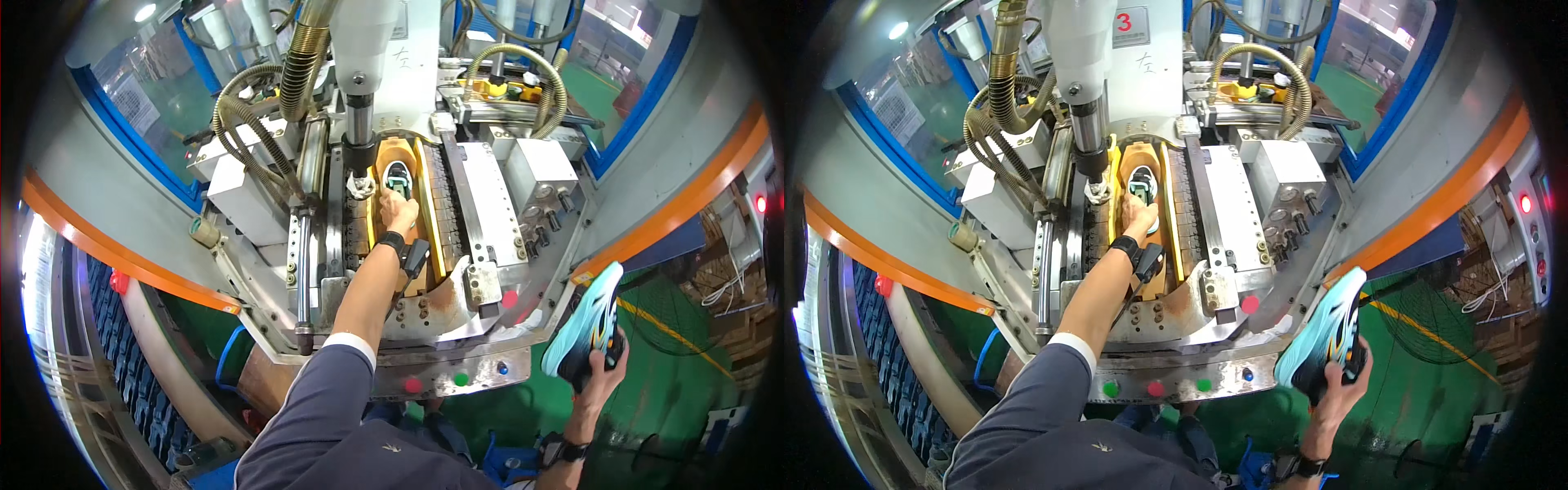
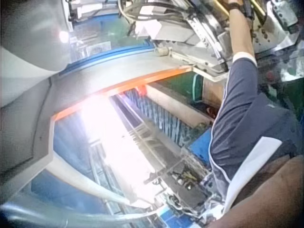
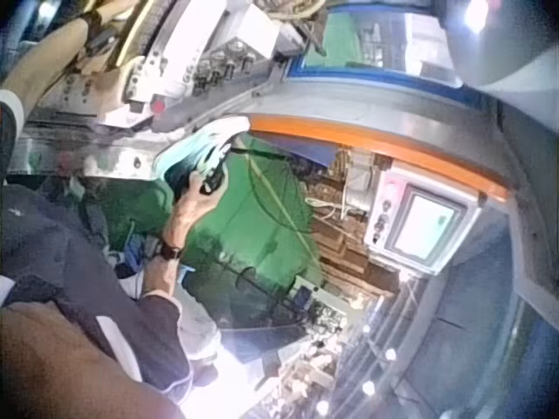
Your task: Operating a lasting machine to shape shoes and moving finished footwear onto a conveyor belt.
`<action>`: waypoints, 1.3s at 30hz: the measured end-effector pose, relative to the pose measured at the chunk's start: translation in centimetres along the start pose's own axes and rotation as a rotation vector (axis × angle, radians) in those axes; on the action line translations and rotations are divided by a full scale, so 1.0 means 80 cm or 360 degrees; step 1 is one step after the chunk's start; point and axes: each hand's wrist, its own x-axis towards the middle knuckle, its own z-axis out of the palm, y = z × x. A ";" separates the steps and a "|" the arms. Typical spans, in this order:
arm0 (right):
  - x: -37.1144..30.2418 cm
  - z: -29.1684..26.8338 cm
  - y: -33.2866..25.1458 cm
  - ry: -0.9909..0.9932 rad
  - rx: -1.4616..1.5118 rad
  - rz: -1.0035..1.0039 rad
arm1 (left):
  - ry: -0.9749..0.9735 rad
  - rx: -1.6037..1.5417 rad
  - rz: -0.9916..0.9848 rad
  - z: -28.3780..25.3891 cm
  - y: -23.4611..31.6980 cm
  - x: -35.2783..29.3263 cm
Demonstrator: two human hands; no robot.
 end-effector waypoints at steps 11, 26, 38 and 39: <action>0.239 0.386 0.005 -0.0949 -0.1211 -0.0048 | -0.1106 -0.1671 -0.0326 -0.248 -0.117 -0.217; 0.081 0.549 0.129 -0.1084 -0.1451 -0.0766 | 0.1109 -0.1882 -0.0691 -0.403 -0.330 -0.615; -0.298 0.366 0.264 -0.2427 -0.0426 -0.1330 | 0.1145 -0.2355 -0.0800 -0.309 -0.357 -0.730; -0.293 0.369 0.288 -0.2463 -0.0192 -0.1241 | 0.1169 -0.2343 -0.0830 -0.302 -0.362 -0.747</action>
